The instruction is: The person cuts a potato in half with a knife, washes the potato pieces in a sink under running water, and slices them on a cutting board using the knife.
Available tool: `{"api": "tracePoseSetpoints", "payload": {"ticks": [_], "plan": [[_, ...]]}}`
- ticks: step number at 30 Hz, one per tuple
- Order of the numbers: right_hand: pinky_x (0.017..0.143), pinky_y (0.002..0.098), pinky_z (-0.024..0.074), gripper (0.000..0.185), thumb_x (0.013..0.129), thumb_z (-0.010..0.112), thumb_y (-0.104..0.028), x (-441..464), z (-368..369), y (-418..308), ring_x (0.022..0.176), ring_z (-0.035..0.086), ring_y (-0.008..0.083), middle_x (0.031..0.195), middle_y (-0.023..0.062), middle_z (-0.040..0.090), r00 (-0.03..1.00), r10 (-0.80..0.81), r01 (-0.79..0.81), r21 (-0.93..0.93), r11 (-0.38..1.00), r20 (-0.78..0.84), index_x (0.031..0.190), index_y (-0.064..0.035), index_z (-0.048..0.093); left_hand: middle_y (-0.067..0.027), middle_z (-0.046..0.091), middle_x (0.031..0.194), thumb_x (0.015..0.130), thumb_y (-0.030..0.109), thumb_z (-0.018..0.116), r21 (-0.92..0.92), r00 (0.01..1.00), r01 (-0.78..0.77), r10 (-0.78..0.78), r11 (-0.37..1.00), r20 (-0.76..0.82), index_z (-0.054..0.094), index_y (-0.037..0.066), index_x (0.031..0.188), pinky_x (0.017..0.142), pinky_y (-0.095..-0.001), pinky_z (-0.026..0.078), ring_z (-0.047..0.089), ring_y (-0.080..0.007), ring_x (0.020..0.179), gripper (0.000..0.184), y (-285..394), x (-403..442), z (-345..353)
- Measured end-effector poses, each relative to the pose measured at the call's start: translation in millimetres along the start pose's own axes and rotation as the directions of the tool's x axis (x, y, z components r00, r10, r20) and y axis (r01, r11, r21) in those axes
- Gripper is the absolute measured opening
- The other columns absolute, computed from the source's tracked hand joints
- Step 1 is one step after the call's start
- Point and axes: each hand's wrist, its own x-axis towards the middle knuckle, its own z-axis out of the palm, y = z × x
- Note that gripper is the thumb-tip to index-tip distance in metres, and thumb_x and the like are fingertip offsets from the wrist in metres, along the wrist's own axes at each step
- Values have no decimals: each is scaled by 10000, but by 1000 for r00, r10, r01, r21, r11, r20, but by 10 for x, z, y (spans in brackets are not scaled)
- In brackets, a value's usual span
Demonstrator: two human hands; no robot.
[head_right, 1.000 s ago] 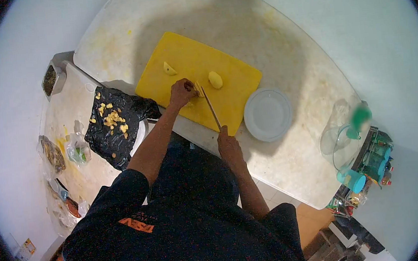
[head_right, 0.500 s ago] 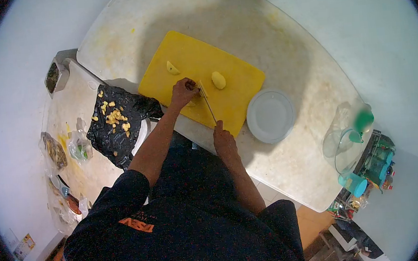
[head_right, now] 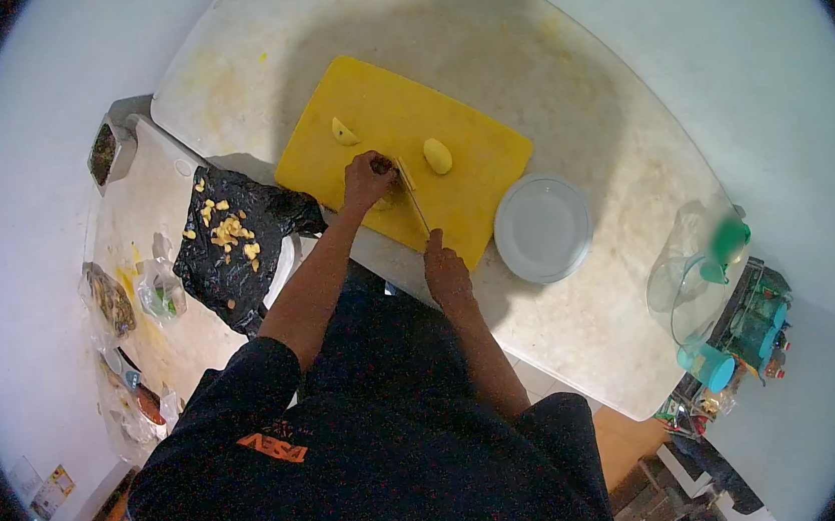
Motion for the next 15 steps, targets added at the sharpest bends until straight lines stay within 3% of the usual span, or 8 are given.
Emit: {"api": "tracePoseSetpoints", "payload": {"ticks": [6,9,11,15], "plan": [[729,561,500,397,975,377,-196,-44,-101,-100,833,635,481,884,333,625,999,29,-29,-4,1000,14,1320,-1,352,-145,703,815,674,181,767,-6,1000,5,-5,1000,14,687,0,878,728,-352,548,693,-247,760,284,-33,19,3],[745,588,473,395,997,326,-258,7,-76,-83,835,605,521,885,356,613,997,61,-61,4,998,50,1305,-11,339,-133,697,783,664,178,762,-19,1000,-6,6,1000,-1,685,5,850,708,-345,547,687,-246,734,265,-33,18,13],[740,579,486,390,990,331,-226,28,-80,-86,837,611,516,890,357,614,996,69,-68,-26,997,60,1310,-3,334,-112,685,722,641,177,757,-33,999,-34,33,999,-38,679,13,780,679,-329,543,676,-238,687,228,-27,14,19],[759,575,494,377,972,335,-168,9,-132,-137,846,614,519,895,365,612,995,70,-65,-71,995,70,1307,4,330,-110,685,719,685,198,739,-77,1000,-12,10,997,-24,688,11,803,682,-319,532,671,-212,684,227,9,-1,-31]]}}
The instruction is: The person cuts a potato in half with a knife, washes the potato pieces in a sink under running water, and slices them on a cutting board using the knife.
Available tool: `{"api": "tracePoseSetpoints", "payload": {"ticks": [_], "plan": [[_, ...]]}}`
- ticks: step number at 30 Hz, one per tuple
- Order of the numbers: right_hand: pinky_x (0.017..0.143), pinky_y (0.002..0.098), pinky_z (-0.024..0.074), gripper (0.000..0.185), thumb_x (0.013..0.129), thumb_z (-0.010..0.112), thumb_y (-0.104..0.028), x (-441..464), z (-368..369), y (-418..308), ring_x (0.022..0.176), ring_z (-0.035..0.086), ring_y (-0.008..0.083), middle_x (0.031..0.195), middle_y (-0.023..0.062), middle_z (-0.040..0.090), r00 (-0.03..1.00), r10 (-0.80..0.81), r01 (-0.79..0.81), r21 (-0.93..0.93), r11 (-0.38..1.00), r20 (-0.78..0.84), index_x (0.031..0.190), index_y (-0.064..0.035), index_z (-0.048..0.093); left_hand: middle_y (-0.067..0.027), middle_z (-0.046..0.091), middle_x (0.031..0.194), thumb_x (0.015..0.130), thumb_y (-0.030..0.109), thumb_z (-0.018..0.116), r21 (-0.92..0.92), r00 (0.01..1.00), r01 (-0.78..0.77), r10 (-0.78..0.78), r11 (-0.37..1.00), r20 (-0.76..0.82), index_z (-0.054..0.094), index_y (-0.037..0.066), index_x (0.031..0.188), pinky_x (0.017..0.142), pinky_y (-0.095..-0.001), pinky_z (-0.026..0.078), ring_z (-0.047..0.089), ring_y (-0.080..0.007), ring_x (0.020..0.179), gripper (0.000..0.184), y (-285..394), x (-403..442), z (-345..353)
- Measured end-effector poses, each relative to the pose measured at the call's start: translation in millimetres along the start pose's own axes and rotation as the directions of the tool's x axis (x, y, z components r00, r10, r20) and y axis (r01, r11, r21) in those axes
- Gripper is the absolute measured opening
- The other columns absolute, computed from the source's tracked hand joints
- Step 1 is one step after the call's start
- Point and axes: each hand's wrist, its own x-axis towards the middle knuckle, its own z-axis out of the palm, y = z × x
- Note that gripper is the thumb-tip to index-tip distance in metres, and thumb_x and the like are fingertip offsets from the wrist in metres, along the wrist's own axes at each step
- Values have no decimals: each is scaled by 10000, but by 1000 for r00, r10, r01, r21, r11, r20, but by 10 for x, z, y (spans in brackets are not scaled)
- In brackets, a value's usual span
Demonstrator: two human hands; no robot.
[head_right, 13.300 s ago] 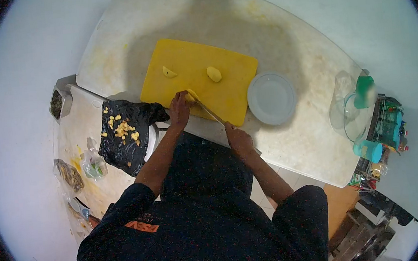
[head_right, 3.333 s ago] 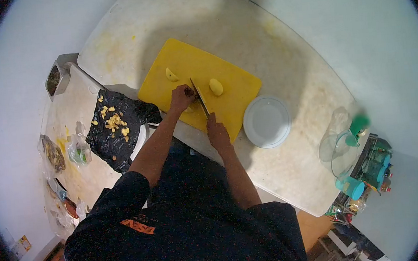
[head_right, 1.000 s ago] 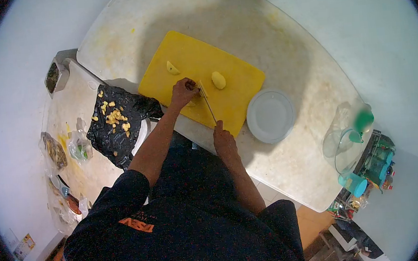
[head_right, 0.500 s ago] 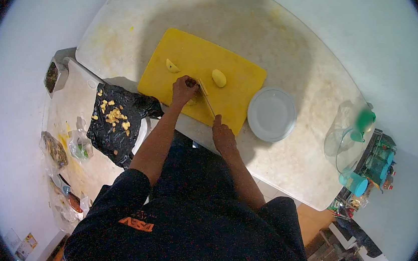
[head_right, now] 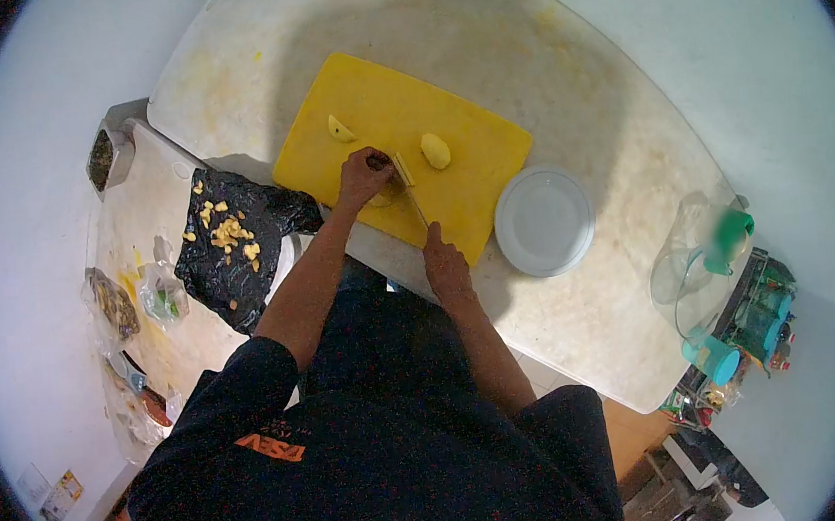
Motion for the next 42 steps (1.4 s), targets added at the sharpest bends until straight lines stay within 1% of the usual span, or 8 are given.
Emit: {"api": "tracePoseSetpoints", "payload": {"ticks": [5,8,13,20,29,35,38,42], "plan": [[776,575,491,387,959,341,-150,12,54,19,847,613,525,893,375,608,1000,-11,11,3,1000,-9,1315,-1,311,-121,691,748,780,348,721,-26,941,309,-302,951,155,686,-22,855,672,-335,524,667,-209,705,379,42,149,-116],[778,575,486,396,958,347,-156,-1,-13,-34,861,612,522,903,373,608,1000,16,-17,35,999,15,1323,-7,312,-105,681,715,775,445,726,-18,971,200,-196,980,138,688,-20,827,650,-344,518,658,-205,681,469,35,102,-95],[754,560,500,412,954,368,-149,-21,-25,-27,856,626,497,893,353,617,1000,6,-5,16,1000,-12,1343,-21,329,-117,669,676,714,394,793,39,984,156,-159,987,82,692,-14,792,660,-348,520,659,-225,657,428,-6,133,-39],[713,545,531,430,946,404,-121,17,40,12,807,653,464,841,309,634,999,-11,9,-67,998,-39,1352,2,333,-151,654,636,694,352,815,68,942,305,-311,950,124,636,-14,667,596,-361,519,655,-250,606,408,165,191,-92],[717,534,532,467,949,419,-151,20,231,97,808,654,452,865,301,637,999,-30,27,-103,994,-34,1382,-5,326,-148,639,609,674,357,819,129,988,145,-151,981,39,630,-9,656,619,-388,527,655,-290,610,413,7,185,16],[734,544,521,457,942,399,-123,40,106,106,817,649,466,854,316,635,1000,8,-8,-67,998,7,1378,-6,322,-145,641,617,681,363,816,127,975,207,-215,970,53,637,1,670,644,-391,532,656,-296,626,404,-41,213,72],[749,553,512,457,935,394,-101,84,97,84,829,644,474,850,324,633,1000,-28,27,-64,998,-12,1374,-3,318,-152,655,647,682,358,820,148,990,143,-138,979,-42,639,6,676,647,-388,533,665,-290,651,396,-74,176,79],[758,559,506,458,921,413,-91,34,89,102,825,633,492,855,324,633,998,-54,51,-98,994,-34,1363,-12,320,-156,667,671,691,358,819,68,973,211,-216,975,78,641,0,683,644,-371,531,668,-272,652,400,-31,199,-27]]}}
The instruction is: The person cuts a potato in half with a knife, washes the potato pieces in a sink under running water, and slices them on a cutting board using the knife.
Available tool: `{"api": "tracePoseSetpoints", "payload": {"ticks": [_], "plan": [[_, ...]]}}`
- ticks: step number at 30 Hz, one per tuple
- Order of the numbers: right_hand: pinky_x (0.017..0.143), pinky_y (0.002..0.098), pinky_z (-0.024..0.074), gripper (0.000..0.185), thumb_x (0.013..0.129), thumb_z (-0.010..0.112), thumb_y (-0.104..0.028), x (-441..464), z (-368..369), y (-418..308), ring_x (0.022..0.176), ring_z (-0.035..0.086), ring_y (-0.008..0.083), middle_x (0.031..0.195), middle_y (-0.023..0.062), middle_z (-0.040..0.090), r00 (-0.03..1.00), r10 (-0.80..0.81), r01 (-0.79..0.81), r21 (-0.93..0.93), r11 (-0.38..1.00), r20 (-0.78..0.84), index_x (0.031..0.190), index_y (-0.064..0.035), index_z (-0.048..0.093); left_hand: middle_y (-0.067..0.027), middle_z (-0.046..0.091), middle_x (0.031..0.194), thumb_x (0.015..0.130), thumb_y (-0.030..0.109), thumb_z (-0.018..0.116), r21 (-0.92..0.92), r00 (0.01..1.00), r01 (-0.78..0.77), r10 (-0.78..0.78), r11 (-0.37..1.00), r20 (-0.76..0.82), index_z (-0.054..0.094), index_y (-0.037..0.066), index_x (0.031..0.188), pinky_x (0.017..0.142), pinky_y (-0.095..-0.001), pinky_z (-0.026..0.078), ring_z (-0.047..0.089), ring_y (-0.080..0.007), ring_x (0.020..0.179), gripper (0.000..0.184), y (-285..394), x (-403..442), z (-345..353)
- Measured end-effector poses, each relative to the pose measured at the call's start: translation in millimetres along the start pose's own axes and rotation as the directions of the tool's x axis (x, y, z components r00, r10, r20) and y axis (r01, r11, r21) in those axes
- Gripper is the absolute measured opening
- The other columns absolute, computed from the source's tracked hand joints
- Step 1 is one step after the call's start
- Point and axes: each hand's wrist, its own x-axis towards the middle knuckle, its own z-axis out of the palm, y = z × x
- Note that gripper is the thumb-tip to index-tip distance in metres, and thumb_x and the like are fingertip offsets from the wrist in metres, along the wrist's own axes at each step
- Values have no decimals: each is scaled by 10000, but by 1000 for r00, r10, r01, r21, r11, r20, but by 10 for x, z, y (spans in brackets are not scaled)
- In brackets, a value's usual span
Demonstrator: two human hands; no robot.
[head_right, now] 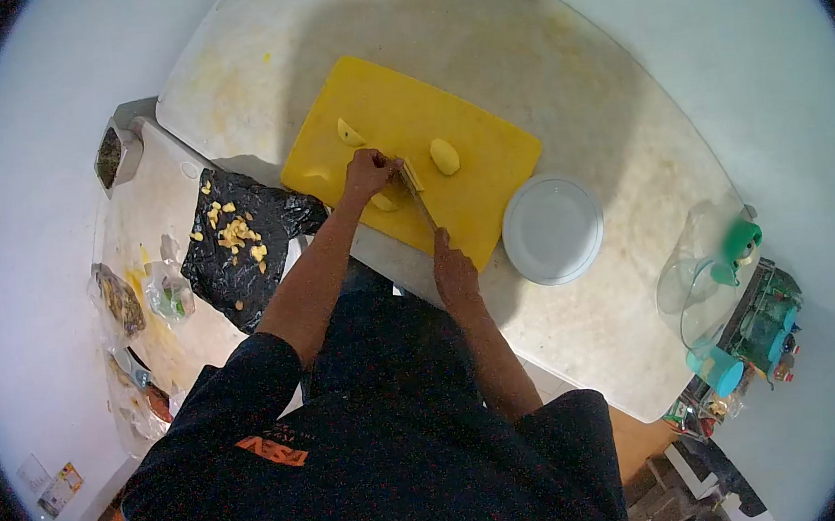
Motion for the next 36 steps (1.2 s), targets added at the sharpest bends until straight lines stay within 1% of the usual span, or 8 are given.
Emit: {"api": "tracePoseSetpoints", "payload": {"ticks": [9,15,18,20,21,24,27,36], "plan": [[667,539,527,473,973,444,-262,94,15,217,721,622,470,814,297,623,999,-42,28,352,936,34,1358,-16,327,-127,676,697,673,322,818,-16,999,-24,24,1000,25,666,-4,734,655,-351,530,665,-226,665,365,26,-32,-3],[676,562,516,516,979,427,-295,-3,253,225,750,618,483,846,339,601,990,-51,67,119,991,-131,1383,-1,296,-103,670,730,586,219,853,-74,976,-218,218,973,-10,650,10,764,653,-327,532,656,-204,678,342,-171,-70,61],[683,570,507,498,989,401,-287,33,192,167,758,616,482,857,345,599,999,31,-33,240,970,9,1373,15,301,-95,656,709,550,189,860,-9,968,-245,244,969,-60,628,17,747,654,-319,533,650,-206,671,350,-110,-119,105],[668,604,454,333,987,412,-268,75,278,246,741,586,516,818,326,602,995,-35,64,344,937,-89,1207,-22,368,-91,647,694,535,177,852,61,958,-264,269,963,-103,613,19,730,653,-319,533,646,-207,668,346,-84,-139,136],[661,621,427,258,986,417,-258,84,314,294,733,570,533,799,316,603,988,-63,115,390,914,-142,1124,-40,401,-93,650,698,531,175,845,58,964,-247,251,967,-85,618,19,734,656,-321,534,648,-209,674,342,-85,-126,152],[649,589,467,367,998,407,-240,26,275,333,705,580,510,790,302,597,941,-217,282,248,927,-260,1273,0,368,-100,658,711,523,169,824,57,976,-207,211,977,-56,632,19,749,666,-326,536,656,-218,689,332,-69,-98,137],[630,602,448,266,991,431,-229,-18,138,281,687,564,514,740,287,584,966,-117,210,429,878,-232,1163,-29,400,-110,665,718,529,178,808,47,977,-200,202,979,-60,647,18,760,677,-330,539,665,-233,698,324,-91,-99,129],[549,591,447,262,1000,400,-257,-106,116,292,664,585,510,701,313,588,960,-76,155,285,946,-270,1133,-32,384,-132,665,705,593,260,795,32,994,-96,98,995,-58,651,4,729,674,-353,537,667,-265,694,323,50,-122,74]]}}
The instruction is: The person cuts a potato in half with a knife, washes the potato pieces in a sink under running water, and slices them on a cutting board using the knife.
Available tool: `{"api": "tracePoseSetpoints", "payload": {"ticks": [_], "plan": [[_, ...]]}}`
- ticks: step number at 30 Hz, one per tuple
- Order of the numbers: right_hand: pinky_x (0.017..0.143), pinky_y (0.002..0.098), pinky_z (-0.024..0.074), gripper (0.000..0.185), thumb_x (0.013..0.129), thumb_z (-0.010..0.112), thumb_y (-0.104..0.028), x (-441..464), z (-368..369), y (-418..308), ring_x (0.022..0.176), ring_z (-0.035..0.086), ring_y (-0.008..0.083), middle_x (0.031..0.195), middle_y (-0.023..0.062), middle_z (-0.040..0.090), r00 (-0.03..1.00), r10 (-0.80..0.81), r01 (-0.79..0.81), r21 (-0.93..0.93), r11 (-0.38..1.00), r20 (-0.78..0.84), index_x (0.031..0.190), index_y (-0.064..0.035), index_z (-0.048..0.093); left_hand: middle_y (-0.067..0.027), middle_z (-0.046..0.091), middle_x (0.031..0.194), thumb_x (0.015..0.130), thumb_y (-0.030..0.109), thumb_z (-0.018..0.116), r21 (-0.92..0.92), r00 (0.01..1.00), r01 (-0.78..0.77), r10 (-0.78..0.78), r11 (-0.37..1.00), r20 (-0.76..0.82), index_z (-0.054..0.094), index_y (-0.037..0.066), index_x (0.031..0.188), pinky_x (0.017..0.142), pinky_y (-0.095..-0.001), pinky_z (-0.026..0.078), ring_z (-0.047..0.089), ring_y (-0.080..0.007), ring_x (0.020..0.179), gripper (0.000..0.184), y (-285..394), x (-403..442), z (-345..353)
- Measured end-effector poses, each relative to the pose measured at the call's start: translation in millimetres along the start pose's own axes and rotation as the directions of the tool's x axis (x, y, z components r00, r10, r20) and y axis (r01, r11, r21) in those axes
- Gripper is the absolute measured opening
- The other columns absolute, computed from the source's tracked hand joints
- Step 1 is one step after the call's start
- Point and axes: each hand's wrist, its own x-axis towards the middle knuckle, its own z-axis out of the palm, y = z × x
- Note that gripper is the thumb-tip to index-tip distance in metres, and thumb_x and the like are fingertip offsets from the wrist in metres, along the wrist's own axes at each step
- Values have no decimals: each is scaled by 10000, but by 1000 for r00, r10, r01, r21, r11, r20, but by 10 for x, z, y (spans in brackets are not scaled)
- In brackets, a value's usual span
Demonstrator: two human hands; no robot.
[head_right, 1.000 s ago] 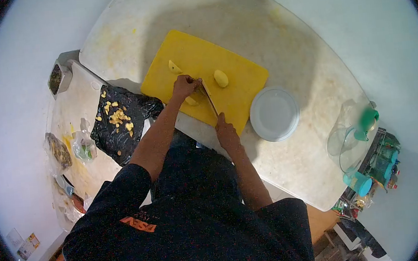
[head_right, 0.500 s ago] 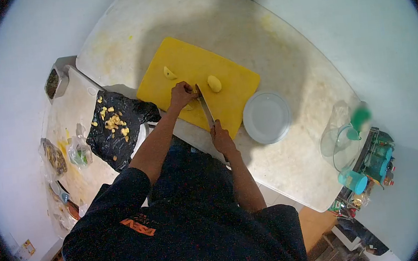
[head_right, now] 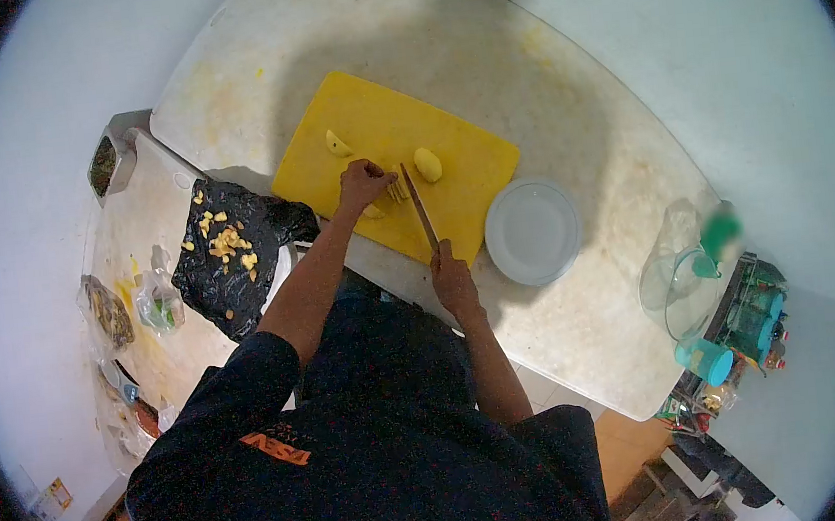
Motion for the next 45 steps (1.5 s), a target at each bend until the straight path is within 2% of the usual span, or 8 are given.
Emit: {"api": "tracePoseSetpoints", "payload": {"ticks": [9,12,15,24,29,35,41,45], "plan": [[544,552,498,271,995,419,-250,85,98,-100,619,615,465,673,272,608,999,40,-38,-183,982,7,1165,-40,391,-148,667,715,591,263,812,63,999,-22,25,998,-40,645,1,725,692,-371,536,666,-286,702,338,-4,6,76],[535,536,506,314,991,430,-254,138,56,-141,611,619,450,656,263,602,994,82,-69,-174,982,69,1206,-30,385,-156,670,734,584,263,811,59,999,-12,14,998,-34,644,2,730,697,-373,536,667,-289,717,343,-11,21,93],[534,536,507,311,988,434,-250,118,90,-65,611,619,449,657,268,602,1000,-23,23,-187,982,1,1202,-30,385,-162,671,749,574,264,806,45,1000,4,-2,999,-26,642,2,732,701,-372,537,666,-291,725,348,-30,31,94],[563,545,506,312,991,410,-228,151,32,-109,629,614,464,669,287,600,995,39,-27,-131,991,88,1222,-23,363,-147,671,737,563,261,804,60,999,-3,5,998,-32,645,6,728,698,-366,538,664,-284,718,342,-42,54,113],[623,536,521,359,978,407,-198,159,36,-173,708,637,456,750,290,624,984,125,-96,-213,972,130,1285,-20,354,-134,676,733,574,264,803,113,996,-57,64,992,-57,659,11,737,704,-362,540,667,-278,708,334,-72,67,126],[664,534,533,441,948,422,-148,156,123,-205,765,659,437,830,292,638,977,160,-114,-293,949,140,1360,-24,326,-148,692,785,613,296,798,82,1000,5,-4,997,-12,680,4,789,736,-358,539,678,-278,763,361,-2,37,56],[761,555,501,438,938,367,-106,164,-82,-444,866,624,499,909,354,618,950,224,-173,-231,957,216,1348,36,312,-148,702,817,675,418,775,-129,971,228,-215,965,106,693,-14,850,734,-342,533,684,-251,765,474,-32,137,-16],[759,560,502,441,937,370,-104,142,-140,-501,863,623,503,905,359,615,948,223,-181,-194,964,226,1355,23,309,-130,693,755,672,453,790,-84,986,157,-151,984,74,688,-9,805,697,-338,534,678,-230,710,492,-9,100,-11]]}}
